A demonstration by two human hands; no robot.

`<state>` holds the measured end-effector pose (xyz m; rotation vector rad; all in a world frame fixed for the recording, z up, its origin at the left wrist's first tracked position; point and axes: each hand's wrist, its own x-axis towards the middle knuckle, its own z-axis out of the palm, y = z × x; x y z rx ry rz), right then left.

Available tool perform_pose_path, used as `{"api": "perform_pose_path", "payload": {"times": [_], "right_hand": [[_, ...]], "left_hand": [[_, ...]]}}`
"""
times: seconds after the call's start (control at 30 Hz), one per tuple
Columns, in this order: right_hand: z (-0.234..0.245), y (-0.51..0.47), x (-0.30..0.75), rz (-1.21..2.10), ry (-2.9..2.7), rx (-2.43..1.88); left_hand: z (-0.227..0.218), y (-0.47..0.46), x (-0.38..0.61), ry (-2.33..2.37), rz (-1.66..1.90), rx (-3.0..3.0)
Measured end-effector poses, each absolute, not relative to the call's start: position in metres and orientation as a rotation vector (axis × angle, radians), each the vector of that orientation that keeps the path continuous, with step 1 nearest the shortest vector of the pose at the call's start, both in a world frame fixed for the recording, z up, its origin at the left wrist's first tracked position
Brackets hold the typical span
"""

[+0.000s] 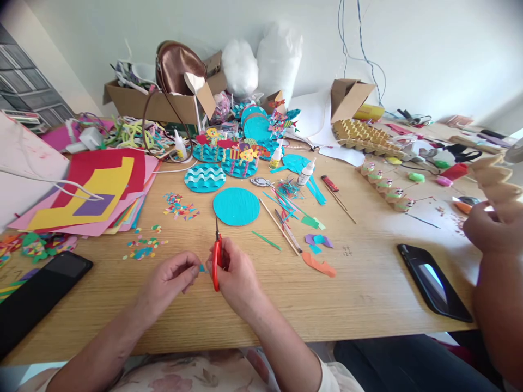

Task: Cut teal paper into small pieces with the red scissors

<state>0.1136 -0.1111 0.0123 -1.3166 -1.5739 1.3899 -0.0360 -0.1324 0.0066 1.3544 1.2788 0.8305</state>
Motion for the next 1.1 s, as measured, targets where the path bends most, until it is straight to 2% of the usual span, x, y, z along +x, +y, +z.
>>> {"api": "perform_pose_path", "payload": {"times": [0.47, 0.6, 0.83, 0.97, 1.1], "right_hand": [[0.011, -0.116, 0.112, 1.569, -1.362, -1.212], [0.011, -0.116, 0.112, 1.448, -1.470, -1.280], [0.014, -0.126, 0.130, 1.366, -1.671, -1.356], [0.018, -0.142, 0.143, 1.373, -1.966, -1.334], [0.015, -0.152, 0.143, 1.366, -2.031, -1.361]], "left_hand": [[0.009, -0.138, -0.033, 1.222, 0.842, 1.260], [0.005, -0.136, -0.032, 1.244, 0.812, 1.359], [0.004, -0.137, -0.034, 1.218, 0.916, 1.166], [0.008, -0.137, -0.034, 1.177, 0.995, 1.113], [0.011, -0.136, -0.030, 1.157, 1.033, 1.075]]}}
